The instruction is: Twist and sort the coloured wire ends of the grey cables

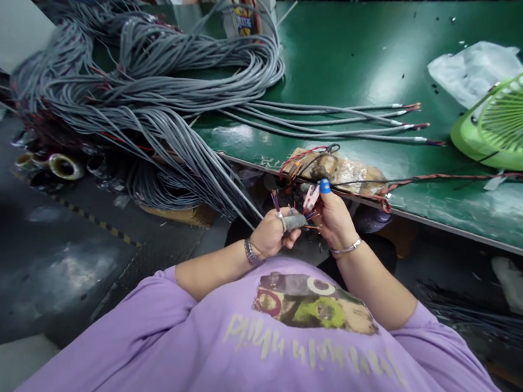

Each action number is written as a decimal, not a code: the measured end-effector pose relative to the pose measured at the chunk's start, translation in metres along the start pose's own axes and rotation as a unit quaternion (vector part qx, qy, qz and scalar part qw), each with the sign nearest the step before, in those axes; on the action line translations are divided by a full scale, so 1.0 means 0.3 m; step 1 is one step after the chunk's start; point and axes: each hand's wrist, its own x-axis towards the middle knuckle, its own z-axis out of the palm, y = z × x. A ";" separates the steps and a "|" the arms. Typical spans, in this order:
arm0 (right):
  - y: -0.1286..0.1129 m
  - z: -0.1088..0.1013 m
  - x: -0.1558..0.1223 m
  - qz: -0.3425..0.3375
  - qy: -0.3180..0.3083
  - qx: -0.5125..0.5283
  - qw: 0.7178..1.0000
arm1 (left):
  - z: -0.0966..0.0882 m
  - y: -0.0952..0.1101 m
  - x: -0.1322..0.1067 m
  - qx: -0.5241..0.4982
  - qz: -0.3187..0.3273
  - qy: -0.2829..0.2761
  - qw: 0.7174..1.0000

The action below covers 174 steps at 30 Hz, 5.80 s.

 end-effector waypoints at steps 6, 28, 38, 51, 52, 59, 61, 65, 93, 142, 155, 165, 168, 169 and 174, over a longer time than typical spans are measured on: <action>-0.002 -0.002 -0.003 0.022 0.000 0.022 1.000 | 0.001 -0.001 -0.001 0.015 0.002 -0.006 1.000; -0.028 -0.014 -0.055 0.093 -0.063 0.044 0.993 | 0.020 -0.009 -0.042 -0.014 0.084 0.048 0.995; -0.005 0.000 -0.034 0.068 -0.015 0.063 0.996 | 0.019 -0.028 -0.013 -0.016 0.077 0.063 0.995; 0.004 -0.007 -0.030 0.072 -0.018 0.072 0.995 | 0.022 -0.036 -0.009 0.008 0.055 0.063 0.996; 0.004 -0.005 -0.031 0.074 -0.015 0.075 0.994 | 0.023 -0.035 -0.008 0.007 0.055 0.063 0.996; 0.000 -0.008 -0.042 0.092 -0.042 0.085 0.991 | 0.022 -0.032 -0.020 -0.002 0.064 0.059 0.996; -0.007 -0.015 -0.049 0.108 -0.054 0.081 0.989 | 0.019 -0.035 -0.034 -0.001 0.064 0.051 0.997; -0.025 -0.023 -0.063 0.130 -0.067 0.069 0.987 | 0.014 -0.041 -0.061 0.003 0.072 0.042 0.997; -0.006 0.019 -0.017 0.078 0.022 0.109 0.991 | 0.019 -0.045 -0.008 0.050 0.137 0.103 0.984; -0.025 -0.157 -0.167 0.084 -0.193 -0.164 0.964 | -0.034 -0.057 -0.042 0.091 0.047 0.051 0.993; 0.030 -0.050 -0.145 0.037 -0.070 -0.126 0.989 | -0.037 -0.047 -0.040 0.087 0.027 -0.013 0.996; 0.044 -0.057 -0.143 0.082 -0.105 -0.023 0.991 | -0.042 -0.053 -0.032 0.028 0.062 0.063 0.996; 0.050 -0.070 -0.155 0.081 -0.110 -0.044 0.990 | -0.042 -0.053 -0.028 0.021 0.062 0.069 0.995; 0.052 -0.069 -0.156 0.078 -0.104 -0.047 0.990 | -0.043 -0.055 -0.027 0.023 0.064 0.066 0.995; 0.050 -0.047 -0.144 0.046 -0.070 -0.074 0.994 | -0.050 -0.079 -0.023 0.049 0.067 0.035 0.996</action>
